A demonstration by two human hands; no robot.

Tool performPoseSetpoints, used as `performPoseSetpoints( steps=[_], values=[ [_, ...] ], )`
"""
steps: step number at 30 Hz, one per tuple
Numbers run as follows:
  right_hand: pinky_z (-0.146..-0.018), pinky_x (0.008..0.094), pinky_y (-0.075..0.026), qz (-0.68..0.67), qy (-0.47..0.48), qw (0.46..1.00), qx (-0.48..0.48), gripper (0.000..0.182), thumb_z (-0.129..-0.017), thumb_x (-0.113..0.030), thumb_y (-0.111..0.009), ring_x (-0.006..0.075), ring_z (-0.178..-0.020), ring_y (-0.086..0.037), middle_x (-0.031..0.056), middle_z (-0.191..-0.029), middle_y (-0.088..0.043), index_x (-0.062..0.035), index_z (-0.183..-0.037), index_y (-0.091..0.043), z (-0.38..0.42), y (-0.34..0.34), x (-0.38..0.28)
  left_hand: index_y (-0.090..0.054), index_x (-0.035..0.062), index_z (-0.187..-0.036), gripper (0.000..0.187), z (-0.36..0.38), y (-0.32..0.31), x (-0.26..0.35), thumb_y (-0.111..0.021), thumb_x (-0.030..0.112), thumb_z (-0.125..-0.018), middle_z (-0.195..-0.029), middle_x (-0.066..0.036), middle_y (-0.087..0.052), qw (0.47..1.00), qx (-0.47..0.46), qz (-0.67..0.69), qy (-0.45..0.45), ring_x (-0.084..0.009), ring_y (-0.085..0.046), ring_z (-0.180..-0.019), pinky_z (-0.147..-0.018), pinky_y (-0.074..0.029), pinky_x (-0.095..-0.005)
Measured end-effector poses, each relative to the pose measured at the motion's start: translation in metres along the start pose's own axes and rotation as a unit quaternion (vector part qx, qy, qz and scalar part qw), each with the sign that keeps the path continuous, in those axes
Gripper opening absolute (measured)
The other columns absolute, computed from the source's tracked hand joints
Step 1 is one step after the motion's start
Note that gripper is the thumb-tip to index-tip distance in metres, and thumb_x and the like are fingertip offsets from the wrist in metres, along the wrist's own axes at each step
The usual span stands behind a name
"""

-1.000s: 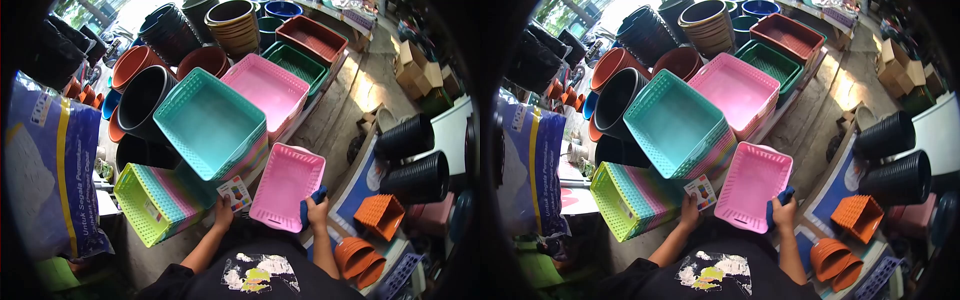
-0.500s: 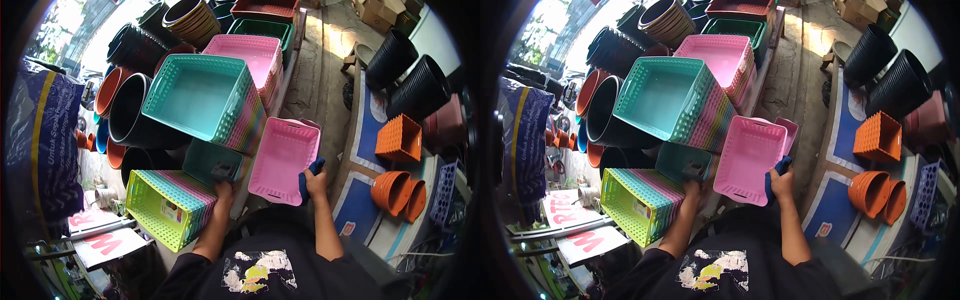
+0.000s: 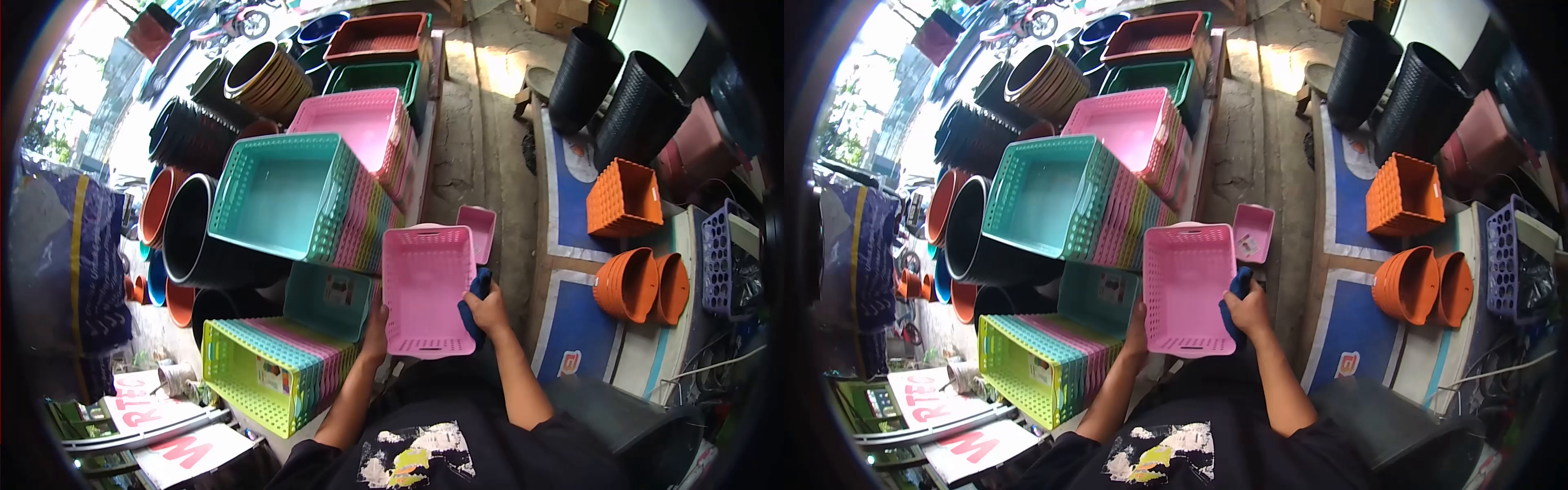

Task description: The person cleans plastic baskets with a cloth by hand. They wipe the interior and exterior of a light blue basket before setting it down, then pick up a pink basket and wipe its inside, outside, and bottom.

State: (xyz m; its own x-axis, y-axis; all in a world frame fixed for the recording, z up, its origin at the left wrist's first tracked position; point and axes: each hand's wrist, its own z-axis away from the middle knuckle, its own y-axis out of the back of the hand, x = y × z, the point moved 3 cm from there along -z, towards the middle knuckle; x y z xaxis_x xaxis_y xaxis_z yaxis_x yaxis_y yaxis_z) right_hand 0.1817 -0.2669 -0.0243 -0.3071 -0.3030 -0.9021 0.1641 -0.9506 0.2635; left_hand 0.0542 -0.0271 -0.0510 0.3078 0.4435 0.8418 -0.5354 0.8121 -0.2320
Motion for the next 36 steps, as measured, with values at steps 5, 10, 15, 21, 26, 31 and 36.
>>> performPoseSetpoints(
  steps=[5,10,15,21,26,31,36],
  values=[
    [-0.078,0.0351,-0.049,-0.026,0.029,0.997,-0.073,0.033,-0.076,-0.018,-0.073,0.0227,-0.081,-0.063,0.0120,-0.087,-0.066,0.0016,-0.101,-0.063,-0.023,0.036,-0.038,-0.038,0.0010,-0.141,0.070,-0.012,-0.033,0.024,-0.058,0.045,-0.090,-0.135,-0.011,-0.053,0.953,-0.230,0.120,0.157,-0.0244,-0.054,-0.121,-0.106,-0.039,-0.0399],
    [-0.072,0.0302,-0.049,-0.102,0.057,0.992,-0.046,0.032,-0.078,-0.025,-0.078,0.0130,-0.074,-0.060,0.0038,-0.080,-0.065,0.0002,-0.092,-0.064,-0.051,0.069,-0.074,-0.042,0.0033,-0.138,0.074,-0.049,-0.098,0.056,-0.062,0.049,-0.083,-0.127,-0.013,-0.058,0.956,-0.253,0.110,0.100,-0.0259,-0.059,-0.115,-0.101,-0.046,-0.0407],
    [-0.079,0.0252,-0.047,-0.208,0.019,0.978,0.032,0.058,-0.083,-0.046,-0.074,0.0095,-0.086,-0.057,0.0004,-0.094,-0.061,-0.0002,-0.116,-0.061,-0.106,0.124,-0.080,-0.027,0.0080,-0.144,0.080,-0.091,-0.172,0.105,-0.063,0.042,-0.082,-0.136,-0.013,-0.044,0.958,-0.266,0.074,-0.079,-0.0266,-0.046,-0.128,-0.104,-0.040,-0.0443],
    [-0.078,0.0258,-0.051,-0.267,0.137,0.947,0.112,0.055,-0.097,-0.050,-0.049,0.0087,-0.083,-0.059,0.0014,-0.096,-0.060,-0.0042,-0.127,-0.053,-0.137,0.204,-0.174,-0.002,0.0052,-0.153,0.111,-0.128,-0.243,0.143,-0.071,0.038,-0.073,-0.148,-0.020,-0.030,0.949,-0.273,0.050,-0.148,-0.0278,-0.033,-0.137,-0.111,-0.030,-0.0436],
    [-0.081,0.0253,-0.046,-0.245,0.259,0.934,0.019,0.044,-0.091,-0.025,-0.070,0.0108,-0.092,-0.055,0.0041,-0.109,-0.057,-0.0035,-0.124,-0.050,-0.155,0.149,-0.224,0.000,0.0059,-0.153,0.113,-0.141,-0.289,0.151,-0.073,0.039,-0.074,-0.149,-0.020,-0.029,0.946,-0.289,0.073,-0.128,-0.0286,-0.035,-0.136,-0.111,-0.030,-0.0432],
    [-0.077,0.0332,-0.049,-0.038,0.223,0.973,-0.035,0.052,-0.080,-0.035,-0.079,0.0213,-0.091,-0.060,0.0120,-0.106,-0.059,-0.0025,-0.111,-0.053,-0.205,0.122,-0.239,0.001,0.0075,-0.154,0.110,-0.154,-0.302,0.155,-0.072,0.037,-0.076,-0.148,-0.018,-0.031,0.935,-0.316,0.101,-0.125,-0.0276,-0.037,-0.135,-0.111,-0.031,-0.0434],
    [-0.088,0.0418,-0.047,0.132,0.438,0.873,0.169,0.051,-0.077,-0.025,-0.078,0.0371,-0.109,-0.057,0.0207,-0.122,-0.055,-0.0001,-0.113,-0.052,-0.193,0.121,-0.277,0.000,0.0076,-0.154,0.107,-0.161,-0.296,0.166,-0.071,0.036,-0.078,-0.147,-0.017,-0.032,0.942,-0.313,0.083,-0.094,-0.0260,-0.038,-0.133,-0.109,-0.033,-0.0429]
  ],
)
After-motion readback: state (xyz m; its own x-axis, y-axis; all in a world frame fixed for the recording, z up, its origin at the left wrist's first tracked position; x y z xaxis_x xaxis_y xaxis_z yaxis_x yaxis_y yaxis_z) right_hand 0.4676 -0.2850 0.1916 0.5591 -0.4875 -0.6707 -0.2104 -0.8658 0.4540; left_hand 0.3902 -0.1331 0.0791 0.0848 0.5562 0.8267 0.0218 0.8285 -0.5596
